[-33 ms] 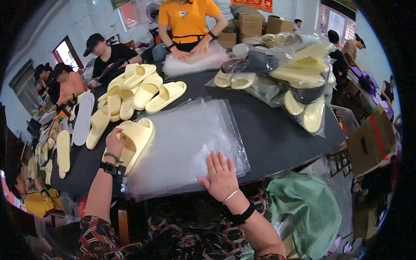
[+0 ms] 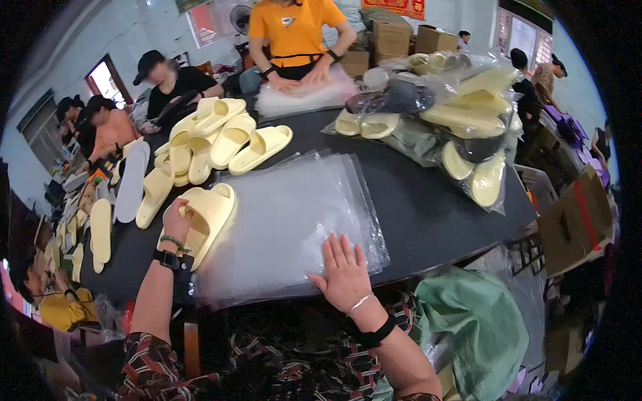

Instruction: Packing foam slippers into plastic bags and placing them into a larger transport sack.

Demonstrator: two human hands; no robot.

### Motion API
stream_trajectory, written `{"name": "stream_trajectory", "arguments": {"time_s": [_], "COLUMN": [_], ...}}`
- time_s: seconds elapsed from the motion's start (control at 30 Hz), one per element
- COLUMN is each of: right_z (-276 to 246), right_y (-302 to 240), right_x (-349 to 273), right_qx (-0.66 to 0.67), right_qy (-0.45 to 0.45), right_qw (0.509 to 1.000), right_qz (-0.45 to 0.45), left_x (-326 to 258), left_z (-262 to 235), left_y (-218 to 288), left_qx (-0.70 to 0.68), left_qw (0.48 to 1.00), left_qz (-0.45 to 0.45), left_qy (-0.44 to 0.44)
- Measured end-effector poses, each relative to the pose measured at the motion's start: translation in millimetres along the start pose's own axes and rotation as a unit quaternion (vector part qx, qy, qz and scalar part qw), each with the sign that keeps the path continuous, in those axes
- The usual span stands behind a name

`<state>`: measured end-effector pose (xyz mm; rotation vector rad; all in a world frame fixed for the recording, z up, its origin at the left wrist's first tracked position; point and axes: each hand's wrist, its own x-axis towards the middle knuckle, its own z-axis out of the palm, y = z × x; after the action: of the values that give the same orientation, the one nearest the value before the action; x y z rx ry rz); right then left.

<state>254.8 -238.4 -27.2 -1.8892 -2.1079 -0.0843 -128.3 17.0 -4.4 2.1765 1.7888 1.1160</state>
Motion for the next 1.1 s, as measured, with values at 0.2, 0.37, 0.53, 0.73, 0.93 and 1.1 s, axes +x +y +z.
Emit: {"name": "stream_trajectory", "arguments": {"time_s": [0.2,0.37,0.53,0.73,0.93,1.1], "right_z": [-1.7,0.6,0.4,1.5,-1.9,0.7], "right_y": [1.4,-2.0,-0.7,1.8,-3.9,-3.5], "right_x": [-3.5,-2.5,-3.9,-4.7,-1.1,-0.2], "right_qx": [-0.004,-0.028,-0.031,-0.051,-0.071,-0.079], "right_qy": [-0.023,-0.039,-0.051,-0.079,-0.099,-0.104], "right_qw": [0.999,0.999,0.998,0.996,0.992,0.991], "right_qz": [0.030,0.021,0.000,0.002,0.027,0.030], "left_x": [-26.4,-49.7,-40.4,-48.1,-77.3,-86.3], "left_z": [-46.4,-89.4,-146.9,-186.4,-191.2,-190.4], "left_y": [-7.8,-5.1,-10.8,-28.9,-31.2,-24.9], "left_qx": [0.007,-0.021,0.046,0.132,0.128,0.147], "left_qw": [0.998,0.995,0.991,0.966,0.964,0.962], "left_qz": [-0.032,0.010,-0.097,-0.016,0.019,0.046], "left_qy": [0.047,0.095,0.074,0.220,0.231,0.225]}}
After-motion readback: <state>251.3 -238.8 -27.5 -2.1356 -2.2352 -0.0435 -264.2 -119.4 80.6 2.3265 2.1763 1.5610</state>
